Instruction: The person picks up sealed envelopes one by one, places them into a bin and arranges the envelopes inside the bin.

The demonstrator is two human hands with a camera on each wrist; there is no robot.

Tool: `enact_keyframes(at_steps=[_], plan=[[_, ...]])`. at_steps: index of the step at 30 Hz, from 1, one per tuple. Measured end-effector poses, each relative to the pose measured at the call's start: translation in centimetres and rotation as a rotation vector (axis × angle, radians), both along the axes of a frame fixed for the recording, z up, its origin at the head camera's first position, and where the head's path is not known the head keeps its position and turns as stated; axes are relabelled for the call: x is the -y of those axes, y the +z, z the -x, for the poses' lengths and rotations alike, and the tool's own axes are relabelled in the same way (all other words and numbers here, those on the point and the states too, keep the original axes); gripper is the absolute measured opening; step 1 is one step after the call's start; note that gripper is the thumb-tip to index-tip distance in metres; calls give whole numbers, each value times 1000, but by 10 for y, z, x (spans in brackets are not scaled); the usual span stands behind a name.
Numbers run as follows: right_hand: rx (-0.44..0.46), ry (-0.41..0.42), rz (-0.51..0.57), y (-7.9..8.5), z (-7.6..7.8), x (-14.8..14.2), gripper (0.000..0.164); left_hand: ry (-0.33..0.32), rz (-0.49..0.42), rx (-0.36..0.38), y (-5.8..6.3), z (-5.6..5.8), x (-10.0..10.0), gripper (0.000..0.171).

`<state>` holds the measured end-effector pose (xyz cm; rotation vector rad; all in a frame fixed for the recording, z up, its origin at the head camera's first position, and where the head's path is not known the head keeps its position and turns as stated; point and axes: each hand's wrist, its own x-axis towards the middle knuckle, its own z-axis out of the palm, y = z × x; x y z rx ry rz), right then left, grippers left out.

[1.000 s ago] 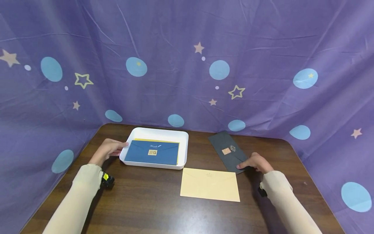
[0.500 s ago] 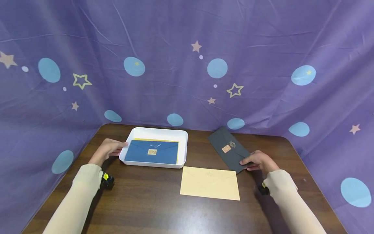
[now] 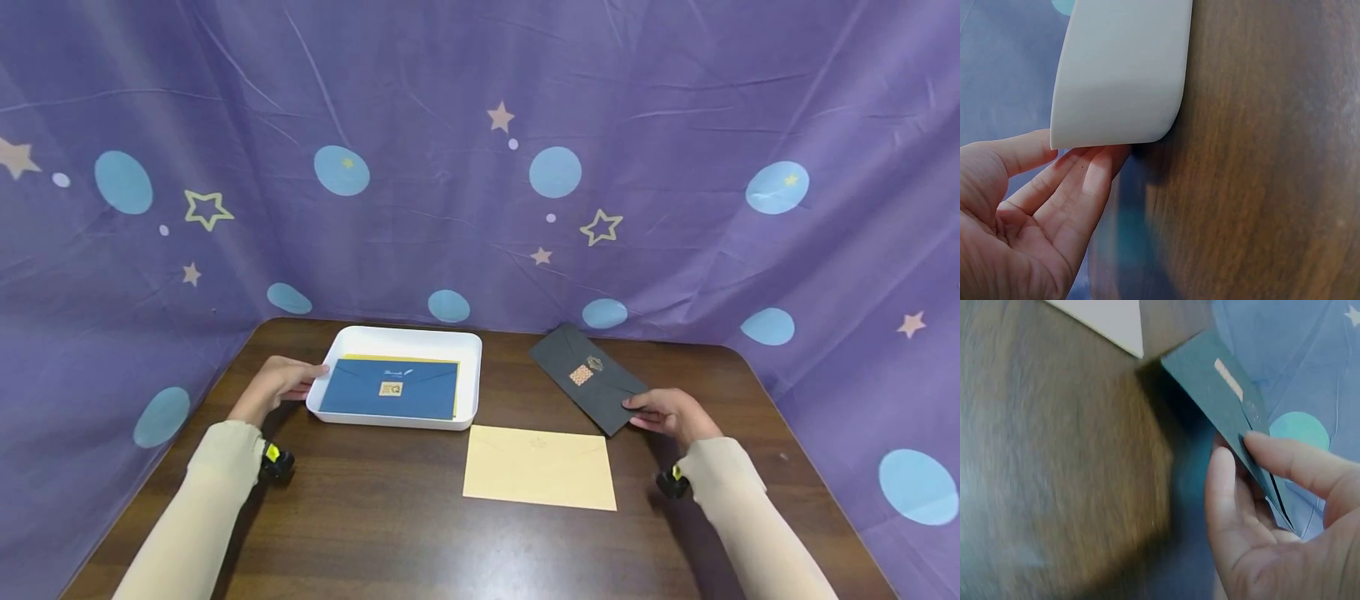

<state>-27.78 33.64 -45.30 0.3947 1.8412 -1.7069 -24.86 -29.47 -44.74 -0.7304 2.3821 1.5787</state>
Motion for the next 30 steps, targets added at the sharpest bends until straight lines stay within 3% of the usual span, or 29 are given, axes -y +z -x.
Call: enact_keyframes(at_steps=[7, 12, 15, 19, 21, 30], plan=[[69, -143, 154, 6, 2, 2, 10, -1, 10, 1, 3, -1, 0, 52], [99, -173, 218, 10, 2, 1, 16, 2, 7, 5, 2, 0, 0, 52], [96, -174, 261, 10, -1, 1, 8, 2, 3, 2, 0, 0, 1, 52], [86, -182, 309, 10, -6, 2, 75, -2, -10, -9, -1, -1, 1, 52], [89, -176, 318, 9, -8, 4, 97, -1, -17, -12, -2, -1, 1, 51], [70, -100, 368, 2, -11, 9, 110, -8, -27, -31, -2, -3, 1, 51]])
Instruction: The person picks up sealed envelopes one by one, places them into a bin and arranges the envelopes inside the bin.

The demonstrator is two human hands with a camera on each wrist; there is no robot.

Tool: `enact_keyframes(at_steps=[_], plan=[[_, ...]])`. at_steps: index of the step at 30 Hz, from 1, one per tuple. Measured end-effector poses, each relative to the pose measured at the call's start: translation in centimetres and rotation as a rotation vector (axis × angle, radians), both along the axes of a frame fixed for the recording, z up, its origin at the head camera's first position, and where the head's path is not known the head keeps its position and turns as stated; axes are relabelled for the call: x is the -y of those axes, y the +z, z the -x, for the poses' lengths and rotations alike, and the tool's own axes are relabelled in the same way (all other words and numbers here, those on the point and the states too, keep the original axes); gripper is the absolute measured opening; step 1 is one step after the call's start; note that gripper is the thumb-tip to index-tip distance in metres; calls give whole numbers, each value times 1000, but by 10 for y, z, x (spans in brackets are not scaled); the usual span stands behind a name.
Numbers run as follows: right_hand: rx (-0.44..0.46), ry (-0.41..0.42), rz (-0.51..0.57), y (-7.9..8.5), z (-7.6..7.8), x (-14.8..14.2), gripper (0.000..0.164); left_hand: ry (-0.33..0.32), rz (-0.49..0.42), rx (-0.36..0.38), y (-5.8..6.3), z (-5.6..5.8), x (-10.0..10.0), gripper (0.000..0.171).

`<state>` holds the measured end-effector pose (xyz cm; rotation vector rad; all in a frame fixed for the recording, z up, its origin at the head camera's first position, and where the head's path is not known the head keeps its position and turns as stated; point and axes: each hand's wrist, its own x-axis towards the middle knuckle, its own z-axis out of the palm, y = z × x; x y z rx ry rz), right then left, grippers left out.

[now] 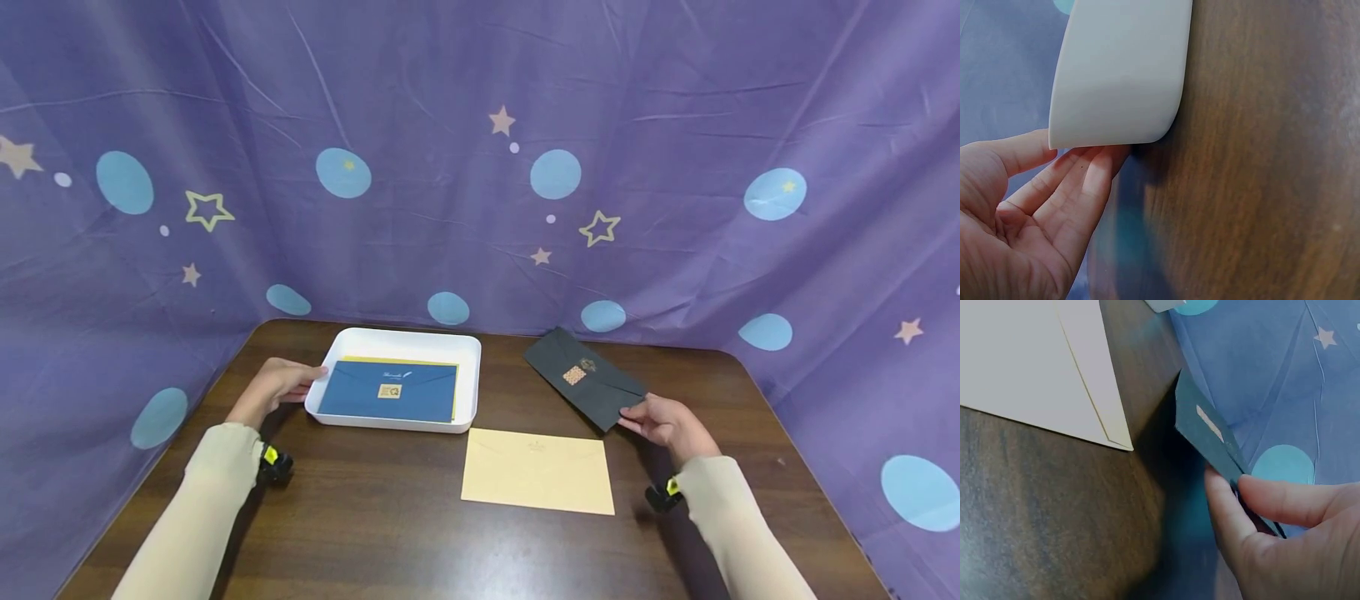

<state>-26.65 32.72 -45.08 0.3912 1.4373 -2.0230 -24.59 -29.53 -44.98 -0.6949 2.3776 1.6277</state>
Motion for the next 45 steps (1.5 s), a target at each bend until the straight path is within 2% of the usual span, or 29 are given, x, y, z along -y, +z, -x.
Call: enact_keyframes(at_steps=[10, 12, 14, 18, 22, 27, 29, 31, 42, 45], plan=[[7, 66, -11, -5, -5, -3, 106, -7, -2, -12, 1, -2, -1, 52], [-1, 99, -15, -6, -5, -5, 84, -8, -3, -11, 1, -3, -1, 52], [-3, 120, -35, -7, -5, -5, 37, -5, -3, -7, 1, -2, 0, 52], [-7, 156, -62, -8, -5, -6, 23, 2, -1, 1, 1, -2, 0, 52], [-11, 139, -62, -9, -5, -5, 10, 1, -3, 0, 0, -2, 0, 53], [-42, 117, -49, -9, -6, -6, 17, -1, 1, -4, 1, -2, 0, 52], [-58, 113, -53, -8, -5, -6, 28, -2, 1, -4, 1, -2, 0, 52], [-68, 110, -60, -7, -5, -6, 33, -3, -1, -4, 1, -2, 0, 52], [-78, 97, -12, 5, 3, -1, 16, -2, 7, 9, 3, 0, 0, 52], [-85, 117, 2, 9, 6, 2, 19, -5, 2, 8, 2, 0, 0, 52]])
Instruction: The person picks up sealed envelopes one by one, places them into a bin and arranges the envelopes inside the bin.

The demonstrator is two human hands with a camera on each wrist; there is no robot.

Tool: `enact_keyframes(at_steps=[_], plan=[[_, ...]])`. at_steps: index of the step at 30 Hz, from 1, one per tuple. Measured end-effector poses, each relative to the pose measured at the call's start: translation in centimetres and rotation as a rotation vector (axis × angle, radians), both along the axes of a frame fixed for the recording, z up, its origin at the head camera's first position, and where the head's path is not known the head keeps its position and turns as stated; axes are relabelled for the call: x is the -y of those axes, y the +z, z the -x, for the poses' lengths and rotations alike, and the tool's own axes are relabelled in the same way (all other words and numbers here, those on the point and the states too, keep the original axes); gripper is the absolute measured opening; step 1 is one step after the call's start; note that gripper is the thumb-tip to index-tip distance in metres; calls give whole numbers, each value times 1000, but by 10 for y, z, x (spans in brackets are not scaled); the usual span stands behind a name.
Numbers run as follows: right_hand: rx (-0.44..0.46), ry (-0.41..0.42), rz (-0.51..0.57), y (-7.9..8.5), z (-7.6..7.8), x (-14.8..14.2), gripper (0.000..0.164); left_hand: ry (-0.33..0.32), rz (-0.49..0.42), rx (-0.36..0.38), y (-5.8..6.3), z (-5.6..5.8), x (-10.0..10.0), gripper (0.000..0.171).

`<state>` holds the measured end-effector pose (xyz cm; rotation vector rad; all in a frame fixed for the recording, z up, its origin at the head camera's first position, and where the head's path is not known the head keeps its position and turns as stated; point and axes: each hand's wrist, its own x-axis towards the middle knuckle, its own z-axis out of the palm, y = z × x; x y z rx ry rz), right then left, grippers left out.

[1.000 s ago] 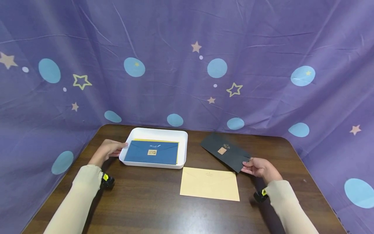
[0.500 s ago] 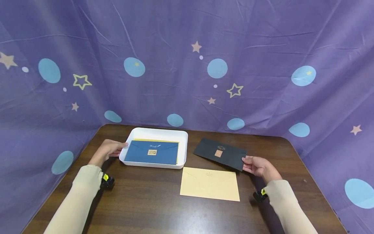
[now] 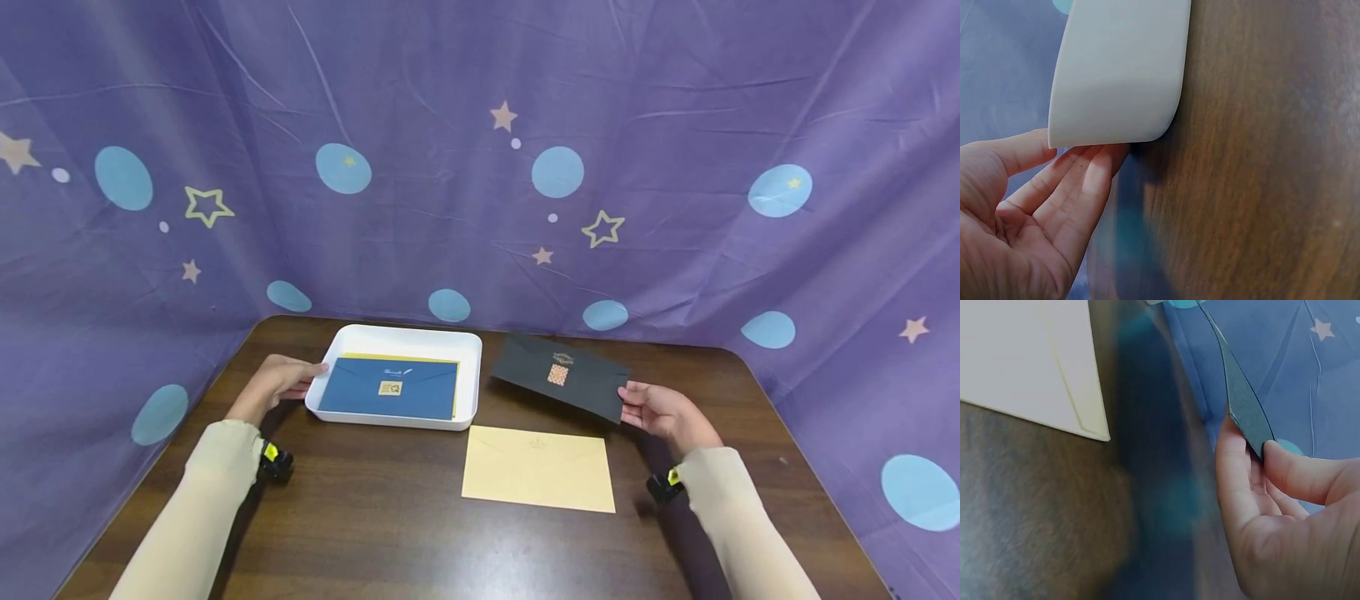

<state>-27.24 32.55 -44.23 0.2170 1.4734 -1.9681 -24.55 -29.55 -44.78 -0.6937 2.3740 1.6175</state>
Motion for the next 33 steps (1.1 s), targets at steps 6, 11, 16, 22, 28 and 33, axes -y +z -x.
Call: enact_keyframes(at_steps=[6, 11, 16, 22, 28, 33], plan=[[-17, 53, -27, 9, 8, 10, 20, 2, 3, 4, 0, 2, 0, 52], [-53, 100, -62, 15, 12, 18, 13, 5, 2, 0, 1, 2, -2, 51], [-67, 122, -55, 20, 12, 28, 15, 9, 10, 4, 1, 2, -2, 50], [-69, 139, -31, 22, 12, 38, 17, 14, 22, 15, 1, 1, -2, 50], [-79, 146, -22, 26, 12, 49, 18, 15, 23, 18, 1, 2, -1, 50], [-101, 146, -38, 30, 9, 59, 20, 16, 22, 16, 1, 2, -2, 50]])
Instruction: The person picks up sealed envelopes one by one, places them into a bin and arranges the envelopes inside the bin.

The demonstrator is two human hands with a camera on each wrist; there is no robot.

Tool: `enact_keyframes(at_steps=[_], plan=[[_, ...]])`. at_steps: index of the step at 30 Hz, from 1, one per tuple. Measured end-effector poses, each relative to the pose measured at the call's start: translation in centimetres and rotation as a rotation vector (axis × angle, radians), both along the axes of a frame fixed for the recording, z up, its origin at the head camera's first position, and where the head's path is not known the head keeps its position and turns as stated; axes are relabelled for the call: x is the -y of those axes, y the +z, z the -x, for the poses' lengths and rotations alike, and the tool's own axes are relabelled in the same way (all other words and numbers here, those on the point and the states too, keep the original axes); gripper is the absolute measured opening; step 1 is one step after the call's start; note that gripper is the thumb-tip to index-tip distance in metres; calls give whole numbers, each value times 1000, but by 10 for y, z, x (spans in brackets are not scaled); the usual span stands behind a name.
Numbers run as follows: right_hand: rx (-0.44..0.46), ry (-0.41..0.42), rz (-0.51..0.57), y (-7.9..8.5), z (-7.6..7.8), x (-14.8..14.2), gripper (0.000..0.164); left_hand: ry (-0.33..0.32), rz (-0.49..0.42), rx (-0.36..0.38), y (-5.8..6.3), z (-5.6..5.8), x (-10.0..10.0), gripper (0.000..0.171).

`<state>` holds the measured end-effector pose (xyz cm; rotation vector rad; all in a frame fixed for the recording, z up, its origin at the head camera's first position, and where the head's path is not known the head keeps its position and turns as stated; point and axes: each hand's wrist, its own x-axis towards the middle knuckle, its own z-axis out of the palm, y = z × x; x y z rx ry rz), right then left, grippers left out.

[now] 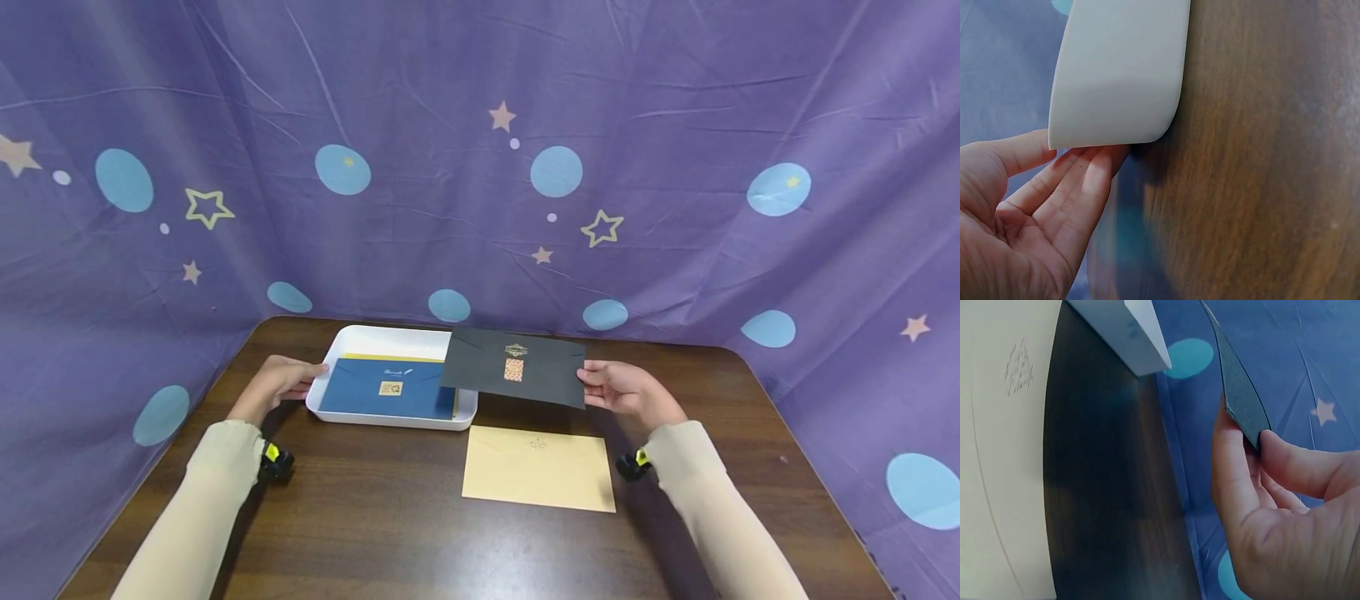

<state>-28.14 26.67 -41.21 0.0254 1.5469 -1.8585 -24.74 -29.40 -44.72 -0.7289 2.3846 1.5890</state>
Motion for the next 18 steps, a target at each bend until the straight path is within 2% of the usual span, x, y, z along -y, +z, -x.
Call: enact_keyframes(at_steps=[5, 13, 18], plan=[[-4, 11, 14, 4, 0, 12, 22, -18, -15, -22, -1, 0, 0, 49], [-4, -15, -1, 10, -2, 32, 13, -17, -12, -25, -2, -1, 1, 49], [-11, 34, 19, 11, 0, 44, 15, -14, -16, -25, -2, -1, 1, 49]])
